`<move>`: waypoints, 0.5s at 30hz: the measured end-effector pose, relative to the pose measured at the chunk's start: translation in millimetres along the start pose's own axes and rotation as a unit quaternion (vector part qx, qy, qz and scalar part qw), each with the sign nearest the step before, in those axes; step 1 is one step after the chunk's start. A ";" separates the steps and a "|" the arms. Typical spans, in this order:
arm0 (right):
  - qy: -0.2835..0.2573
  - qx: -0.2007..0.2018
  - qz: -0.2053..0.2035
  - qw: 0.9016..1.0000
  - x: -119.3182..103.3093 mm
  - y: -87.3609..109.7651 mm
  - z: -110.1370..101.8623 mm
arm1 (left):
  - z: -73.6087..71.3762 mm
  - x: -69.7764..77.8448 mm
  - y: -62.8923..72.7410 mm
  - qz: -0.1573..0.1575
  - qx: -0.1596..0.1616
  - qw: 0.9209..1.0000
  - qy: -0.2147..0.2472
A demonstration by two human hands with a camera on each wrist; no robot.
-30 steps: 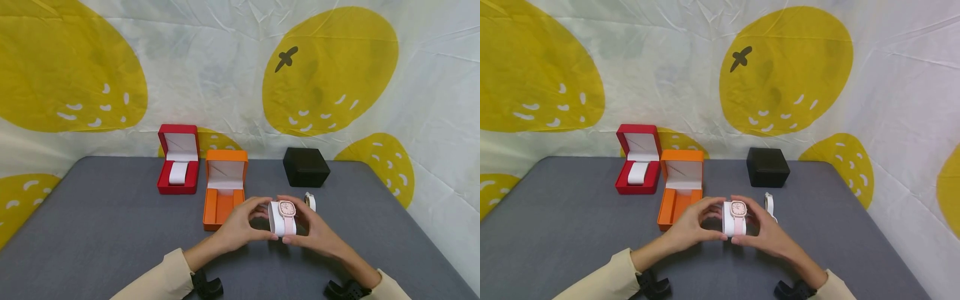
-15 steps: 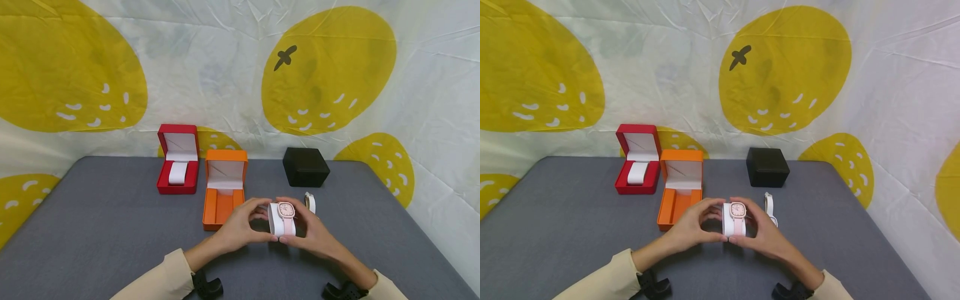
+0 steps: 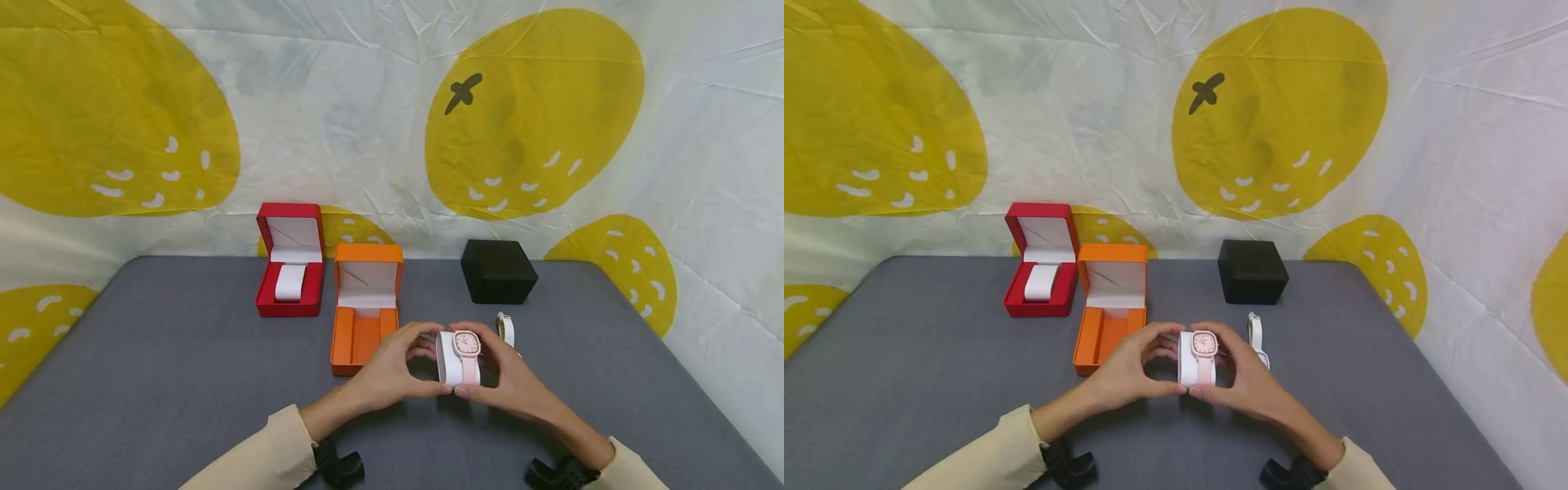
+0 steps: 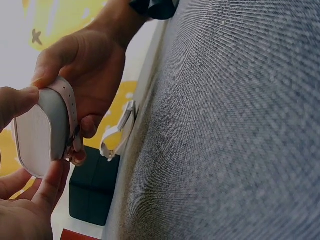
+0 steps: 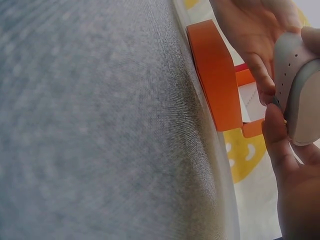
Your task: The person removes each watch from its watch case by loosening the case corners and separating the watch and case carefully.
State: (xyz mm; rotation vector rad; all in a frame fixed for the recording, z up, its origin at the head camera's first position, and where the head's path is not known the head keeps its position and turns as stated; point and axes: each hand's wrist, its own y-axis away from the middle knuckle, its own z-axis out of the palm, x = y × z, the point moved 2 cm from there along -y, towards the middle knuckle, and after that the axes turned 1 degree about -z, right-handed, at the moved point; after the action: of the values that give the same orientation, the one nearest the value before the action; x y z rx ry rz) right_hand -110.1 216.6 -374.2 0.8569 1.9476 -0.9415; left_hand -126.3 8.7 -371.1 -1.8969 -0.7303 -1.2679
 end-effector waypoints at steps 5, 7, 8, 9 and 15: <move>-0.008 -0.009 -0.003 1.000 0.1 -0.4 -0.4 | -0.7 0.2 0.1 0.000 -0.005 1.000 -0.003; -0.014 -0.013 -0.009 1.000 0.1 -0.5 -0.3 | -0.9 0.1 0.1 -0.002 -0.007 1.000 -0.005; -0.014 -0.014 -0.011 1.000 0.0 -0.5 -0.2 | -1.0 0.4 0.2 -0.003 -0.008 1.000 -0.005; -0.015 -0.014 -0.013 1.000 -0.1 -0.5 0.0 | -1.0 0.7 0.3 -0.004 -0.009 1.000 -0.006; -0.010 -0.008 -0.017 1.000 0.8 -0.3 0.5 | -1.7 2.1 1.4 -0.007 -0.005 1.000 -0.008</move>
State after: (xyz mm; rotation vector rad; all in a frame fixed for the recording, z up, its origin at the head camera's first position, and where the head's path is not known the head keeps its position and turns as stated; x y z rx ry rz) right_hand -110.6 216.2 -375.0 0.8045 1.9561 -0.9511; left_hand -125.4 6.6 -369.2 -1.9159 -0.7490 -1.2691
